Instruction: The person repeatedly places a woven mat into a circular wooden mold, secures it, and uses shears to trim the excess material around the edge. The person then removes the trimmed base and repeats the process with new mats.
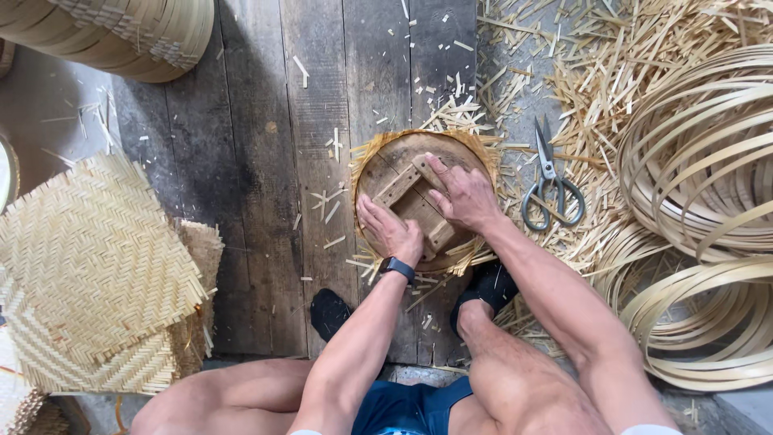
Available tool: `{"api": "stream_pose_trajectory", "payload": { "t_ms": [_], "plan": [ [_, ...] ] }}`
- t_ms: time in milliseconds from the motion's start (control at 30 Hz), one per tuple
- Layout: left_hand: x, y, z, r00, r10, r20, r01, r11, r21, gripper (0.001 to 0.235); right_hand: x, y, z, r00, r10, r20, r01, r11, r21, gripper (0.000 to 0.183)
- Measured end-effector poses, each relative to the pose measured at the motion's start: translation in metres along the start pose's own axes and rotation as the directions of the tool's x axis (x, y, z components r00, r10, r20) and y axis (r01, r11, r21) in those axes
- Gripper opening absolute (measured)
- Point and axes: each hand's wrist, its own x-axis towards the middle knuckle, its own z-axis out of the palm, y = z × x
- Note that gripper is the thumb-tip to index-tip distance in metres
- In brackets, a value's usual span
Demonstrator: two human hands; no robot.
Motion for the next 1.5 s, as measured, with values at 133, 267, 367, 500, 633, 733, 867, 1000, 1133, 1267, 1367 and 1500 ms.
{"api": "stream_pose_trajectory", "payload": {
  "t_ms": [133,267,367,500,633,733,867,1000,1133,1267,1367,1500],
  "plan": [
    [0.007,-0.006,-0.017,0.993,0.111,-0.034,-0.114,0.984,-0.136,0.103,-0.025,-0.013,-0.011,0.991,0.025,-0.131,-0.026,1.000,-0.004,0.075],
    [0.003,-0.022,-0.011,0.993,0.115,0.016,-0.115,0.992,0.050,0.104,-0.040,-0.022,0.013,0.977,0.149,-0.153,-0.150,0.989,0.006,0.074],
    [0.008,-0.026,0.001,0.986,0.151,0.077,-0.155,0.987,0.051,0.101,-0.035,-0.012,0.030,0.969,0.182,-0.169,-0.159,0.978,0.138,0.074],
    [0.018,-0.035,-0.004,0.975,0.205,0.089,-0.212,0.974,0.085,0.103,-0.054,0.022,0.046,0.915,0.265,-0.303,-0.111,0.890,0.442,0.040],
    [0.013,-0.004,0.008,0.924,0.344,0.164,-0.379,0.878,0.294,0.104,-0.104,0.115,0.041,0.524,0.817,-0.240,-0.724,0.575,0.380,0.037],
    [0.012,0.047,0.036,0.922,0.059,0.382,-0.098,0.992,0.084,0.127,-0.129,0.160,0.049,0.466,0.884,-0.044,-0.876,0.468,0.120,0.066],
    [0.012,0.063,0.044,0.888,0.149,0.435,-0.255,0.947,0.197,0.122,-0.131,0.193,0.054,0.273,0.926,0.261,-0.958,0.236,0.166,0.068],
    [0.007,0.035,0.032,0.775,0.229,0.588,-0.397,0.901,0.172,0.109,-0.149,0.188,0.040,0.481,0.754,0.446,-0.868,0.341,0.361,0.044],
    [0.009,0.019,0.035,0.799,0.315,0.513,-0.385,0.922,0.033,0.104,-0.168,0.151,0.023,0.508,0.740,0.441,-0.861,0.423,0.284,0.047],
    [0.004,0.015,0.042,0.799,0.338,0.498,-0.420,0.905,0.060,0.104,-0.159,0.124,0.013,0.897,0.441,0.031,-0.442,0.891,0.104,0.067],
    [0.003,0.016,0.042,0.797,0.361,0.485,-0.440,0.896,0.057,0.104,-0.135,0.116,0.021,0.767,0.602,0.223,-0.618,0.787,0.002,0.065],
    [0.008,0.016,0.035,0.788,0.353,0.505,-0.437,0.898,0.052,0.102,-0.127,0.121,0.038,0.712,0.660,0.242,-0.660,0.746,-0.093,0.050]
  ]
}}
